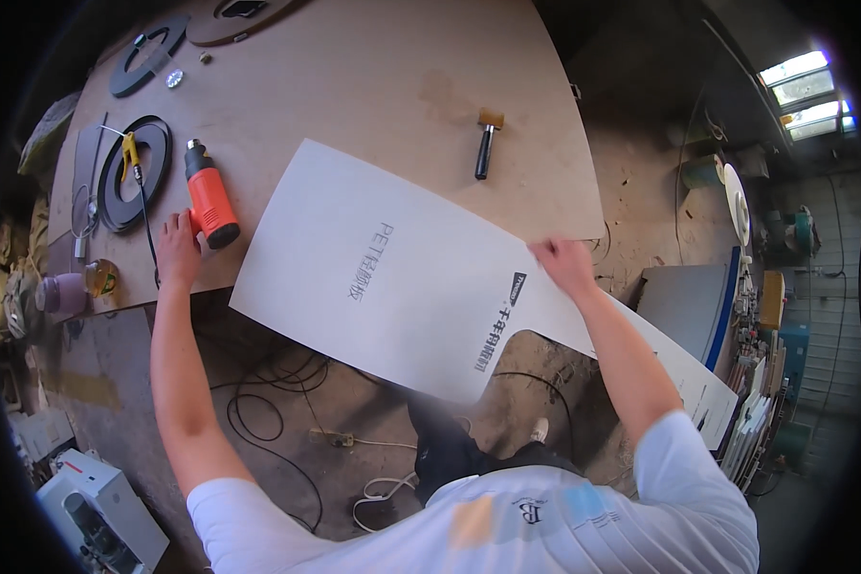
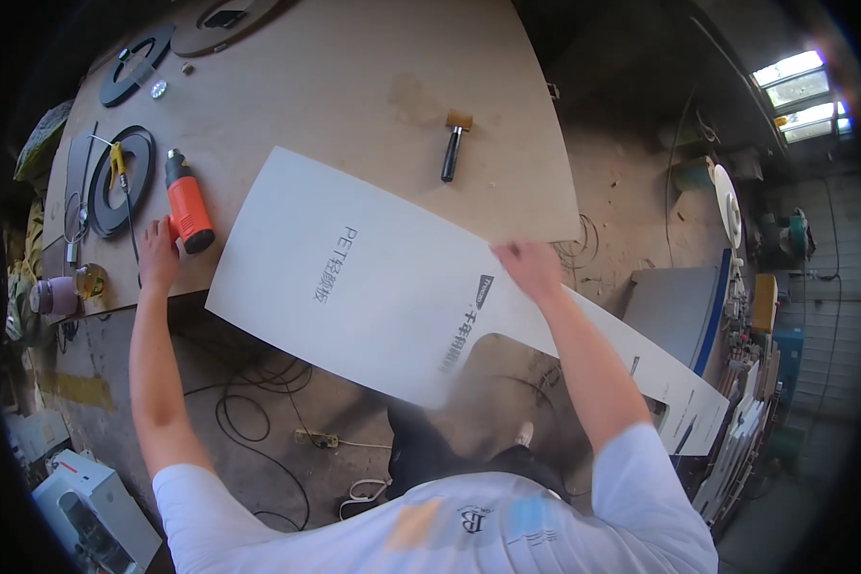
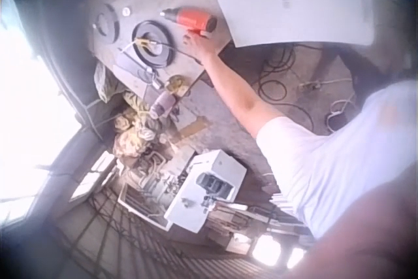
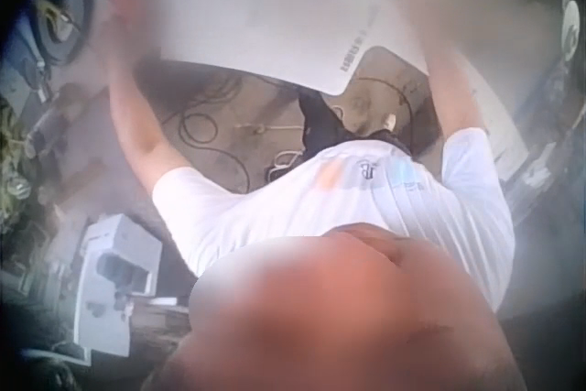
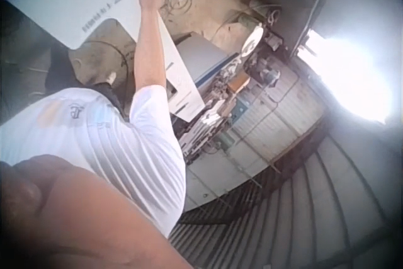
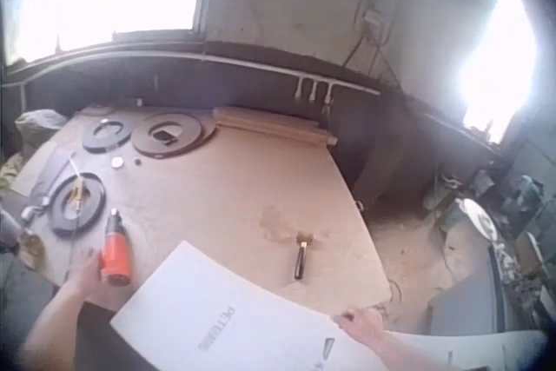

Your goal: The person uses a utility knife to trim excess material from the edge of a white panel, then uses a heat gun and a roller tool to smooth and secure the edge of the panel.

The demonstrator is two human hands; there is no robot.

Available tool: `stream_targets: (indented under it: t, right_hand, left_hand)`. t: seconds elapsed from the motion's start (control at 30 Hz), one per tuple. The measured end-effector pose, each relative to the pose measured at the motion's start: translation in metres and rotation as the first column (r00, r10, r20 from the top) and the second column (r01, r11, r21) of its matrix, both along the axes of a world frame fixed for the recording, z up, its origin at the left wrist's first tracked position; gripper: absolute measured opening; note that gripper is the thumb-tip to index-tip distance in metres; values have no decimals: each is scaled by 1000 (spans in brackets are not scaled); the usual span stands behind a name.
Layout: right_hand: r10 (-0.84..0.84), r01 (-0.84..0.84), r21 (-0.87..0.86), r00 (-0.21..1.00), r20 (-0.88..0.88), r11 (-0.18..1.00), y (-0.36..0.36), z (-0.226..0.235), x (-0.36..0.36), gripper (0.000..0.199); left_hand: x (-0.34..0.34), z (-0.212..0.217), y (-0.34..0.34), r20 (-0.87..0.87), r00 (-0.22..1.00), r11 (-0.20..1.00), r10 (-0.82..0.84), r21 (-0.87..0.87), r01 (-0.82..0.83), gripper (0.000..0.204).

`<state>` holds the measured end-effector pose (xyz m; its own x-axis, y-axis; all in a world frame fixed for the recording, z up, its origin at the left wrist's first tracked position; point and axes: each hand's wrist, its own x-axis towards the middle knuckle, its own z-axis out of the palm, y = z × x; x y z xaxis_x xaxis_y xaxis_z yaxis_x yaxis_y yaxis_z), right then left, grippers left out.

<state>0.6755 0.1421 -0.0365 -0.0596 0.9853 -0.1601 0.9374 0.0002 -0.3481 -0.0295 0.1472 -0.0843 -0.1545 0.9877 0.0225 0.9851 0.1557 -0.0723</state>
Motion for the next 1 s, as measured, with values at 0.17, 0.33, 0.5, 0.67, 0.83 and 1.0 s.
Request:
stream_targets:
  t: [0.17,0.33,0.5,0.67,0.83,1.0]
  right_hand:
    - [-408,414,105,910,-80,904,168,-57,-73,67]
    - [-325,296,-249,942,-82,922,171,-28,-121,63]
    - [-192,185,-81,733,-652,979,11,-14,-56,44]
    - [-308,259,-184,608,-731,948,-243,42,48,38]
    - [-554,448,-328,630,-545,832,-493,45,176,39]
    - [-721,716,-249,484,-495,652,-674,46,273,37]
  left_hand:
    - [35,32,-54,242,968,970,-71,241,11,61]
    - [47,-7,-292,801,593,886,-87,335,-322,52]
    - [306,54,-347,978,7,803,208,-167,-572,33]
    - [492,108,-375,906,-247,869,345,-408,-282,36]
    - [586,113,-444,959,-166,972,228,-214,100,29]
    - [674,108,-497,918,-78,888,390,-352,297,9]
